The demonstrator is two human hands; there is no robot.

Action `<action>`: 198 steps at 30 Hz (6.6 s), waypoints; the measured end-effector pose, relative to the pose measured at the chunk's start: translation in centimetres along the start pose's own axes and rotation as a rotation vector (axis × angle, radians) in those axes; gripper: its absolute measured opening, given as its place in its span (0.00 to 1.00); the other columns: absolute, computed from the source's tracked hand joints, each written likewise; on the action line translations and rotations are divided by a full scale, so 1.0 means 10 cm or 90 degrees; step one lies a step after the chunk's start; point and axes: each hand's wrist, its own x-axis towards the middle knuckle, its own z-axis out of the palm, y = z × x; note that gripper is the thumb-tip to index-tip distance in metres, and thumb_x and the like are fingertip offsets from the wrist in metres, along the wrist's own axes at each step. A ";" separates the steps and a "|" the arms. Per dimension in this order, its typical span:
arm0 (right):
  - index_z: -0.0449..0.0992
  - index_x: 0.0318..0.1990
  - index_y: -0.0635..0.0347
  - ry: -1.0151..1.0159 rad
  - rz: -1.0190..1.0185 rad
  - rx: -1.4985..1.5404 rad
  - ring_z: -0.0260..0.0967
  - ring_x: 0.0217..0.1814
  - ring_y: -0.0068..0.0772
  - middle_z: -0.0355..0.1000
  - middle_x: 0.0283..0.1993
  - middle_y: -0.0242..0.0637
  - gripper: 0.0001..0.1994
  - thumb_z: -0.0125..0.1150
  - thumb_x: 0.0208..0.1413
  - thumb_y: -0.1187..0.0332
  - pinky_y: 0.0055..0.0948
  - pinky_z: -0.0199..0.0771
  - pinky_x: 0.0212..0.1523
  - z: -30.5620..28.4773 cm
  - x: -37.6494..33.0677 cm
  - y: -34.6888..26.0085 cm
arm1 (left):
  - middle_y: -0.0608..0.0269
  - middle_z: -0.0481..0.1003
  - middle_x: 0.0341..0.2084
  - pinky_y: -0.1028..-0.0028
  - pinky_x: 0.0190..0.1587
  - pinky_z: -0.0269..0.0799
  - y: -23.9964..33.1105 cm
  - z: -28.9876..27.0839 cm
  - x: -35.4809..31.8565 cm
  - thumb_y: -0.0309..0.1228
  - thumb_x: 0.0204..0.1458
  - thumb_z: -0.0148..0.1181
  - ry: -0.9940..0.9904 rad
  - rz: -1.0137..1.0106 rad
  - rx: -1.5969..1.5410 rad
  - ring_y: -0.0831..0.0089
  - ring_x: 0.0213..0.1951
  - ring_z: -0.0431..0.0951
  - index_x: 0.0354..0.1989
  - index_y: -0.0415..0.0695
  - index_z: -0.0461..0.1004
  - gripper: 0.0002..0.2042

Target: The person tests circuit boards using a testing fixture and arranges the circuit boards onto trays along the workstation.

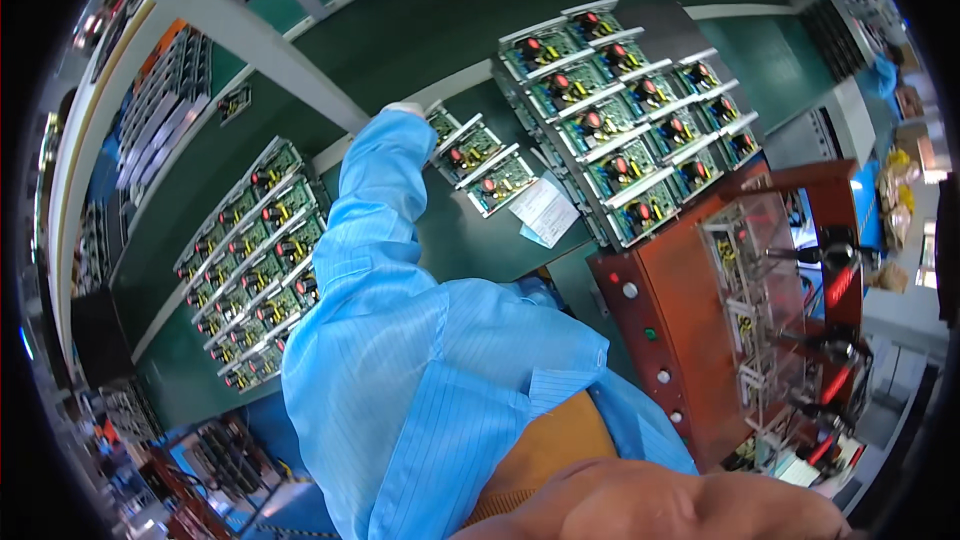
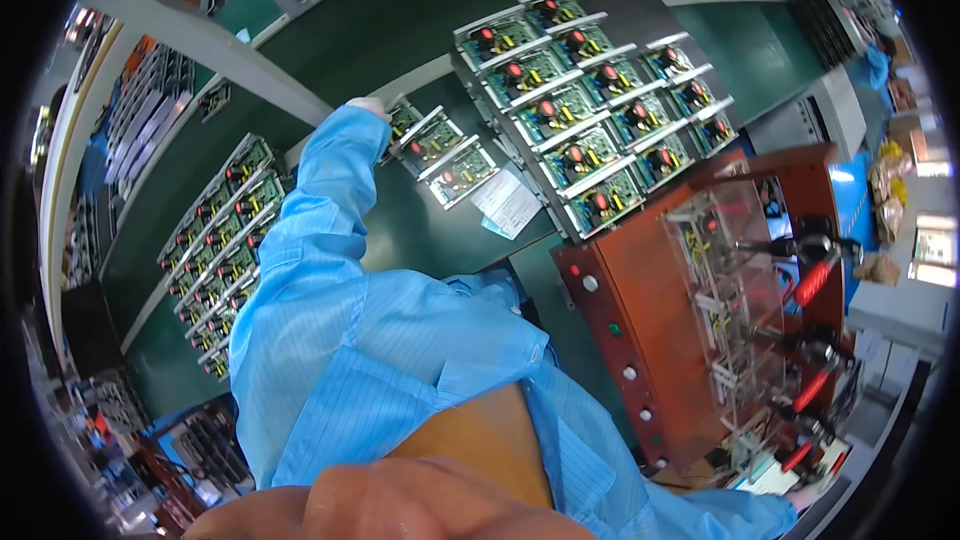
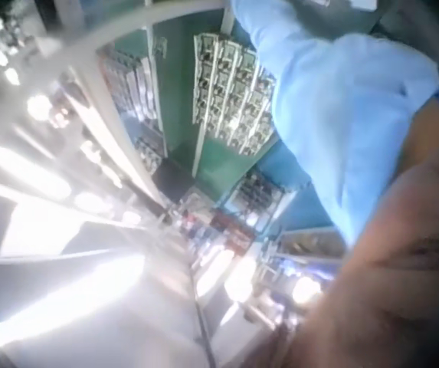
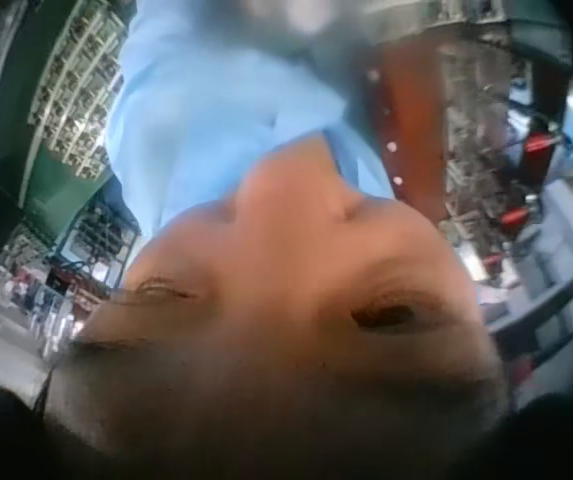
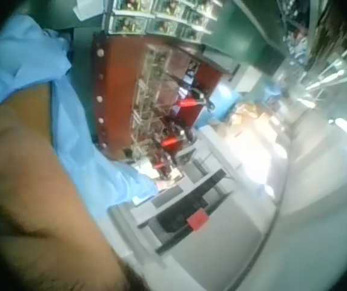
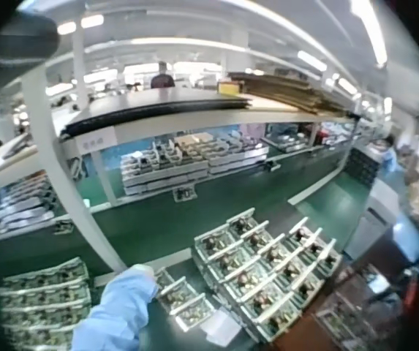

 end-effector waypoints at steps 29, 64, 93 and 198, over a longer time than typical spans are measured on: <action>0.63 0.57 0.56 0.005 -0.005 0.123 0.69 0.38 0.23 0.73 0.40 0.36 0.20 0.47 0.59 0.60 0.18 0.65 0.41 0.51 -0.47 0.16 | 0.46 0.72 0.28 0.54 0.33 0.69 -0.56 0.79 -0.22 0.44 0.47 0.46 0.418 -0.056 -0.116 0.46 0.29 0.73 0.33 0.43 0.65 0.16; 0.69 0.46 0.57 0.030 -0.263 0.152 0.69 0.36 0.37 0.72 0.40 0.39 0.14 0.50 0.52 0.65 0.27 0.68 0.39 1.29 -1.20 -0.86 | 0.57 0.68 0.27 0.58 0.26 0.69 5.81 2.26 -5.49 0.39 0.47 0.51 0.356 0.833 0.077 0.57 0.25 0.73 0.35 0.50 0.66 0.10; 0.69 0.40 0.58 -0.197 0.049 0.430 0.67 0.29 0.36 0.70 0.33 0.38 0.10 0.49 0.53 0.65 0.27 0.67 0.28 1.06 -0.80 -1.12 | 0.55 0.56 0.57 0.59 0.51 0.59 5.82 2.79 -5.16 0.42 0.46 0.50 0.477 0.964 -0.114 0.52 0.50 0.62 0.56 0.48 0.59 0.26; 0.63 0.30 0.56 -0.440 -0.013 1.046 0.45 0.11 0.17 0.57 0.15 0.32 0.12 0.40 0.60 0.60 0.14 0.41 0.08 1.22 -1.76 -0.79 | 0.59 0.57 0.57 0.62 0.55 0.57 5.86 2.86 -5.18 0.49 0.49 0.46 0.507 0.922 -0.129 0.55 0.53 0.61 0.59 0.52 0.58 0.28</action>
